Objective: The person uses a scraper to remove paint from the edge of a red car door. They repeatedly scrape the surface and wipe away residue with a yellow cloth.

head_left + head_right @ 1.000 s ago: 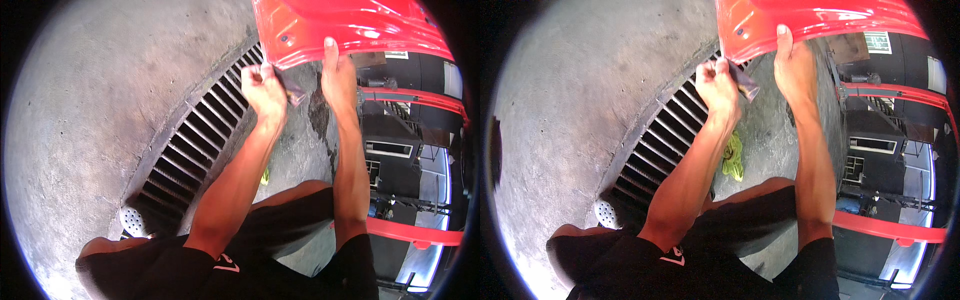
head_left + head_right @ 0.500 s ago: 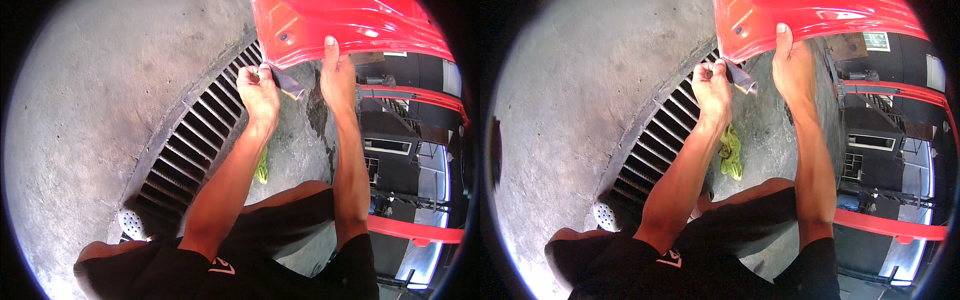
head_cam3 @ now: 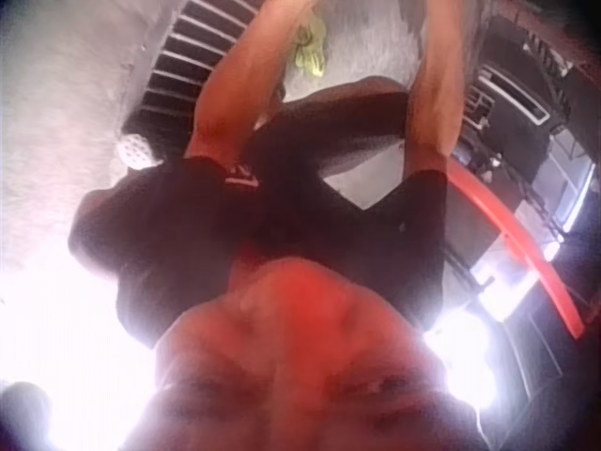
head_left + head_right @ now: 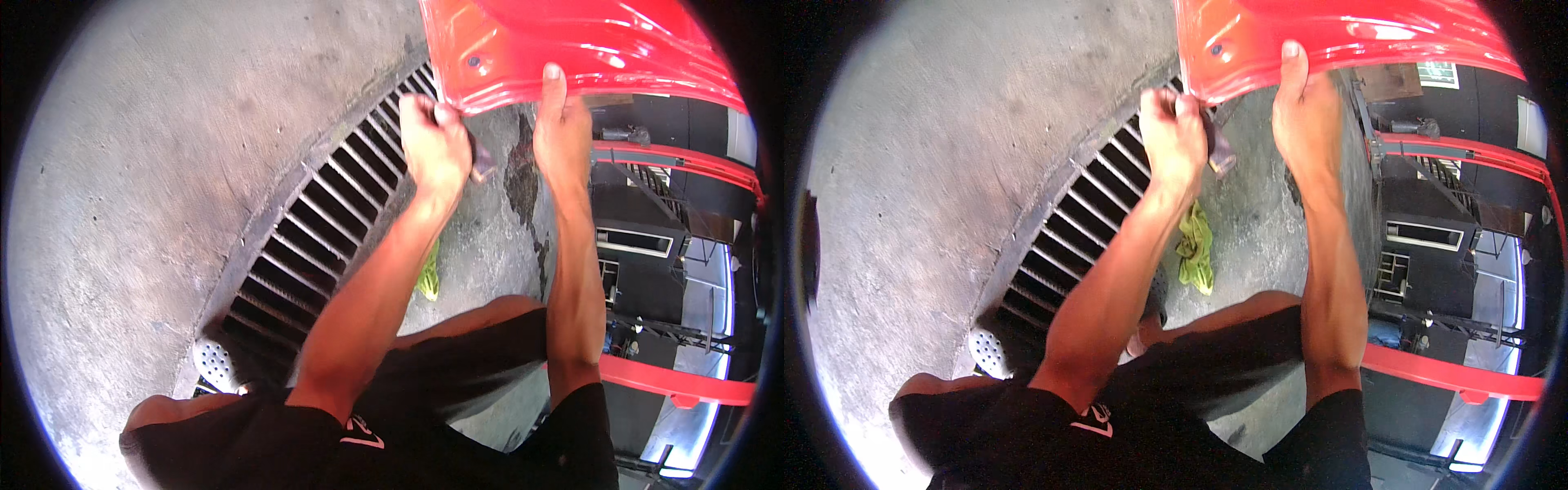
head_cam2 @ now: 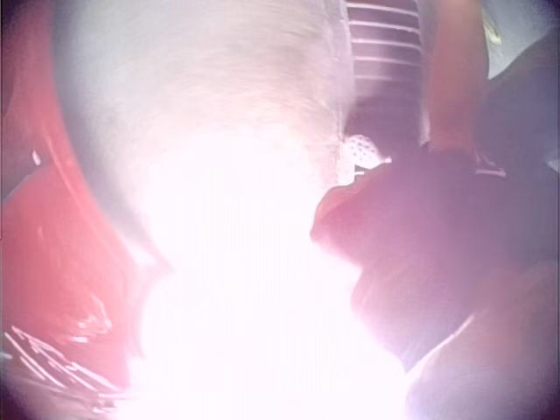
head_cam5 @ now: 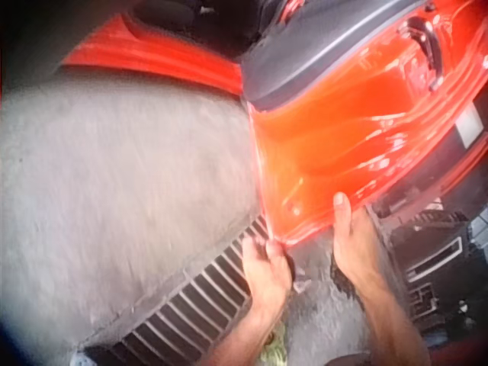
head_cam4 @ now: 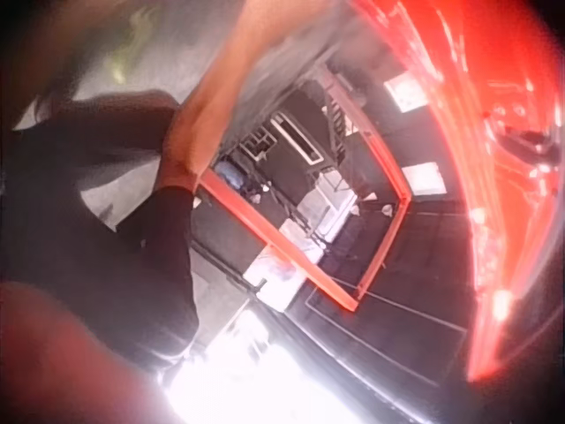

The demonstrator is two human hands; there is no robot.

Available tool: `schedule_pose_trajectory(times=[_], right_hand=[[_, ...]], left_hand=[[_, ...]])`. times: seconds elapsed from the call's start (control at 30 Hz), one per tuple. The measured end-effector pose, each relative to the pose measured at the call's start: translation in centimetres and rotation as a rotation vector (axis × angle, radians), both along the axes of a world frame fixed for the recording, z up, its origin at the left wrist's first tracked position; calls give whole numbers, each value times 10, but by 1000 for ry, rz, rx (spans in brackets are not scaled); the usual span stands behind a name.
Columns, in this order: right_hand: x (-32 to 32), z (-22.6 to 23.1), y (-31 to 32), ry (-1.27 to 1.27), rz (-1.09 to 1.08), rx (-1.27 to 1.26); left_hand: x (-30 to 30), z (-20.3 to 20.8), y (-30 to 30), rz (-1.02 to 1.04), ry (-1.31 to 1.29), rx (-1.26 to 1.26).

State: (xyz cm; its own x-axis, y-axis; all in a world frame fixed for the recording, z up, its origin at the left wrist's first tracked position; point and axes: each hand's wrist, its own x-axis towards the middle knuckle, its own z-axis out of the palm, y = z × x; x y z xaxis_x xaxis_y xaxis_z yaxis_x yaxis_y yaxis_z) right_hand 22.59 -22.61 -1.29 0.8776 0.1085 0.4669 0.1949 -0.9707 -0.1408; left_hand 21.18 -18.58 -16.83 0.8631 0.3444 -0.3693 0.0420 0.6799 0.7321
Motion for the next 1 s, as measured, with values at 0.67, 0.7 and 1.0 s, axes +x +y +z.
schedule_pose_trajectory(times=[0.67, 0.7, 1.0], right_hand=[[-4, -2, -10, -35, -33, -10], [-4, -2, -11, -27, -36, -3], [0, -8, -3, 20, 63, 104]], left_hand=[[5, -3, -4, 36, -105, -92], [1, -1, -7, 61, -109, 25], [1, -46, 60, -252, -133, -548]])
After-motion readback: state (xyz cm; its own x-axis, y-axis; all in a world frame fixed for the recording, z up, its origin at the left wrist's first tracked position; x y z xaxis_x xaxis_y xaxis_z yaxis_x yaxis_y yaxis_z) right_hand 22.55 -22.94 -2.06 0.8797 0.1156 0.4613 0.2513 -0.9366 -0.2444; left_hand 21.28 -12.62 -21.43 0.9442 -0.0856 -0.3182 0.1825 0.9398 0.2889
